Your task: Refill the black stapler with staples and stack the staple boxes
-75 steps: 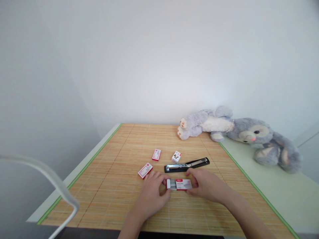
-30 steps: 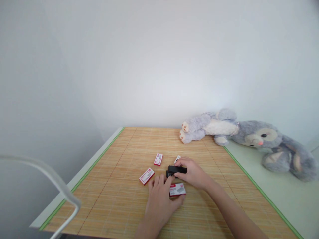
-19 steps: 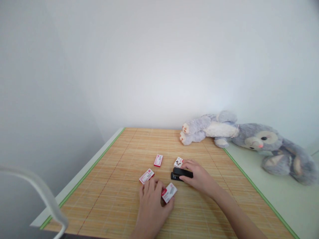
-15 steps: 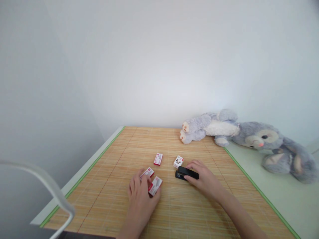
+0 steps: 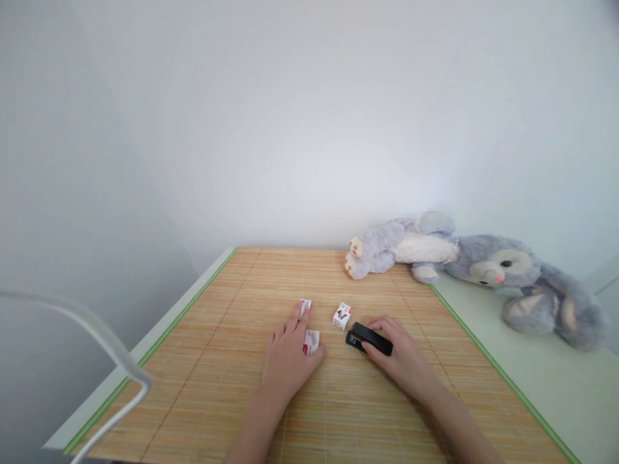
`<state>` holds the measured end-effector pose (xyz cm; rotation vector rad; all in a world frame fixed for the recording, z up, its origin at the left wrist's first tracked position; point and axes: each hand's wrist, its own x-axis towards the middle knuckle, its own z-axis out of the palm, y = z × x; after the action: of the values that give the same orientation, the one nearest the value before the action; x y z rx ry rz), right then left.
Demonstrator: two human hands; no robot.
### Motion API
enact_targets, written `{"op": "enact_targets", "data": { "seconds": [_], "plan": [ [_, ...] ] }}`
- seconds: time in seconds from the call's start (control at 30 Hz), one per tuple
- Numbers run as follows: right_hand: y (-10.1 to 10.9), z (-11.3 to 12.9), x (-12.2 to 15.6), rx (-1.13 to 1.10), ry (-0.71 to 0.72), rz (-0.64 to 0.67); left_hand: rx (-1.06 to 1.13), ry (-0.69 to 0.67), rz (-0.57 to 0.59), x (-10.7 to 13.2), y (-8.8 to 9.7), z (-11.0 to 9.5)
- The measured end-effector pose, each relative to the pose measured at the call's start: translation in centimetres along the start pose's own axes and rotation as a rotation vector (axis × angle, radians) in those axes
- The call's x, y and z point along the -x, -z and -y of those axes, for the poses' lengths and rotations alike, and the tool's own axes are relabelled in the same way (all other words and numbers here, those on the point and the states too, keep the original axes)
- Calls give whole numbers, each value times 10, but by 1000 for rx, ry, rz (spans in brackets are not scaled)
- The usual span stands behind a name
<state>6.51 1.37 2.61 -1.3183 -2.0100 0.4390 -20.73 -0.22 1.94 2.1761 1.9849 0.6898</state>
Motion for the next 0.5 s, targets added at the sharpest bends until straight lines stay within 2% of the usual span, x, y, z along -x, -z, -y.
{"op": "enact_targets", "data": {
  "seconds": [0.13,0.3,0.4,0.5],
  "plan": [
    [0,-3,0,11,-48,-20,-31,22,-23,-4,-7,6],
    [-4,-15,-6,38,-188,-58,-34,53,-52,6,-2,25],
    [-4,-17,-20,126,-106,-76,-36,50,-51,14,2,29],
    [-4,-8,-39,276,9,18,-24,43,-51,21,3,28]
  ]
}}
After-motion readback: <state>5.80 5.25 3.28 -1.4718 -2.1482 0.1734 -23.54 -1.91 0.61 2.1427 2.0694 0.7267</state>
